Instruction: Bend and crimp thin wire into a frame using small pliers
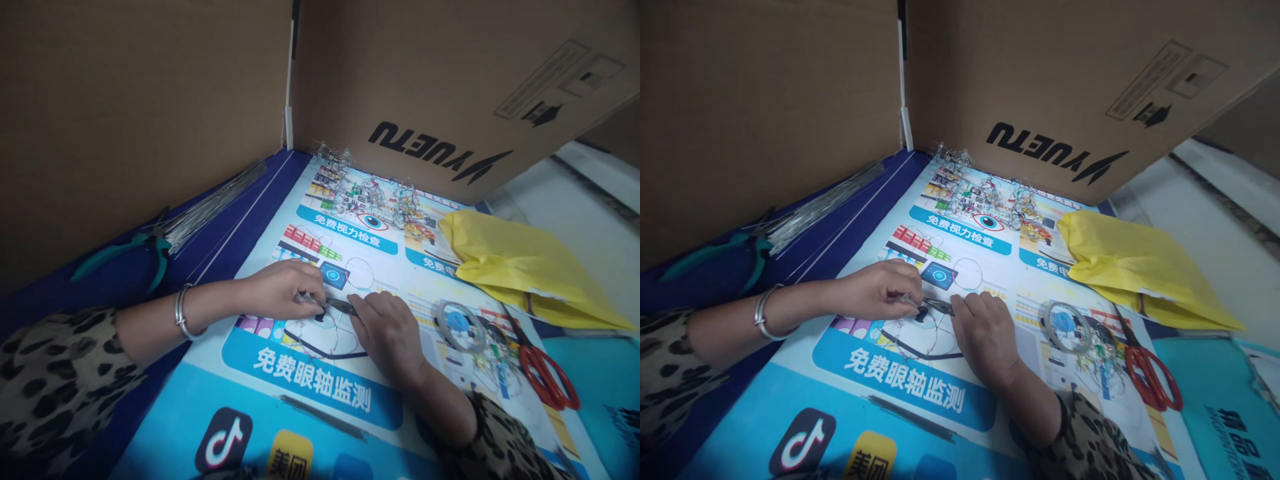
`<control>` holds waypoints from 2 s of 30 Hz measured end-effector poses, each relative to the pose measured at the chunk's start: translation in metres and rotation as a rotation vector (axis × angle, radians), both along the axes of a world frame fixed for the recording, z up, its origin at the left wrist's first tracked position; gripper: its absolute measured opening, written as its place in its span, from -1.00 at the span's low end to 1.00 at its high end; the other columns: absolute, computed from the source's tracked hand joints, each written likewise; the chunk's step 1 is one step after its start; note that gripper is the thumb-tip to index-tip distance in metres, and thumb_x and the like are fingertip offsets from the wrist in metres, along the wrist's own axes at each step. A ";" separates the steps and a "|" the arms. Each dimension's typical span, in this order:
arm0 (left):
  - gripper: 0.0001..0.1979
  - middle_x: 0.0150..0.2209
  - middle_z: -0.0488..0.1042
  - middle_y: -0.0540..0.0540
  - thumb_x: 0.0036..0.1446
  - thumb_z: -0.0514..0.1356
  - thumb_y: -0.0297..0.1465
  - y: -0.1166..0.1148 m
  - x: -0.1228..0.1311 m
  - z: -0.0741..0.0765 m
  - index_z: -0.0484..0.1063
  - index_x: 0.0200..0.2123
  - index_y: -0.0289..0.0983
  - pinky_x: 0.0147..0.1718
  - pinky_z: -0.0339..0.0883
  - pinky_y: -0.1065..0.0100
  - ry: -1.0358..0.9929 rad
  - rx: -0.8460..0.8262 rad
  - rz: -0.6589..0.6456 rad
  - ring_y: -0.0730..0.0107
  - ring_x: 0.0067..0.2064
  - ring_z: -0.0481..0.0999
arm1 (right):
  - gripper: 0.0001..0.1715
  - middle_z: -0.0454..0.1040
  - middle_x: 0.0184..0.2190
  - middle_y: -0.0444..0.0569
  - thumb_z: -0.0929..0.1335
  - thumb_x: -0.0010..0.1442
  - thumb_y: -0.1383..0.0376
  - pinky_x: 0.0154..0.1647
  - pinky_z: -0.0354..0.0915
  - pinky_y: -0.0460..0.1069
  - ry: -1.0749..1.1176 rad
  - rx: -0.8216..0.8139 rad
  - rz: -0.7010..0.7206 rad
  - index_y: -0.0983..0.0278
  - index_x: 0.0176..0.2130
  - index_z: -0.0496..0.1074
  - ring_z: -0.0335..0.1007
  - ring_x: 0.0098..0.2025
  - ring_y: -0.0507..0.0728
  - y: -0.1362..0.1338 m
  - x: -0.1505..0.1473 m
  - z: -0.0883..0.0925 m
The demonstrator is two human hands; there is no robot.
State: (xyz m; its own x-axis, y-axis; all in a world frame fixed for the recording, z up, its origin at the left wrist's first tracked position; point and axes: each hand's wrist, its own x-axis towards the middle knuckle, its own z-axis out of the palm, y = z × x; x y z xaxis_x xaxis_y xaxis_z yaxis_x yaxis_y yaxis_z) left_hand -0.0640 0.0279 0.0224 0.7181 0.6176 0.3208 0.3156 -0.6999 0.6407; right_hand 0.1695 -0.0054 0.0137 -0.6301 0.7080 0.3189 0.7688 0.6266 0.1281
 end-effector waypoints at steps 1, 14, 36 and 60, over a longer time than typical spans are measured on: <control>-0.91 -0.43 0.44 -0.05 0.05 0.17 -0.42 0.000 0.000 0.001 0.48 -0.39 -0.29 -0.31 0.20 0.40 0.005 0.007 0.003 0.45 -0.38 0.38 | -0.82 0.32 -0.49 -0.06 0.27 0.15 0.36 -0.34 0.03 0.00 -0.003 0.001 -0.004 0.28 -0.23 0.43 0.14 -0.37 0.11 0.000 0.000 0.000; -0.88 -0.39 0.49 -0.05 0.08 0.12 -0.46 -0.006 0.003 0.005 0.47 -0.40 -0.26 -0.25 0.18 0.38 0.087 0.106 0.045 0.41 -0.31 0.42 | -0.82 0.32 -0.48 -0.06 0.27 0.15 0.35 -0.33 0.03 0.00 -0.020 0.007 -0.015 0.27 -0.23 0.42 0.14 -0.36 0.11 -0.001 -0.002 0.002; -0.88 -0.42 0.48 -0.02 0.06 0.14 -0.49 -0.003 -0.001 0.004 0.48 -0.37 -0.28 -0.34 0.21 0.47 0.043 -0.052 0.061 0.47 -0.37 0.42 | -0.87 0.41 -0.36 -0.03 0.27 0.13 0.39 -0.27 0.10 0.01 0.157 -0.026 0.061 0.28 -0.28 0.39 0.23 -0.28 0.12 -0.002 0.012 0.007; -0.85 -0.55 0.38 0.05 0.06 0.12 -0.46 -0.006 0.011 -0.003 0.35 -0.54 -0.31 -0.28 0.15 0.38 0.043 -0.090 0.176 0.51 -0.44 0.33 | -0.86 0.31 -0.48 -0.08 0.25 0.16 0.41 -0.34 -0.07 0.03 -0.137 -0.092 0.053 0.24 -0.40 0.35 0.08 -0.36 0.12 0.000 0.004 0.010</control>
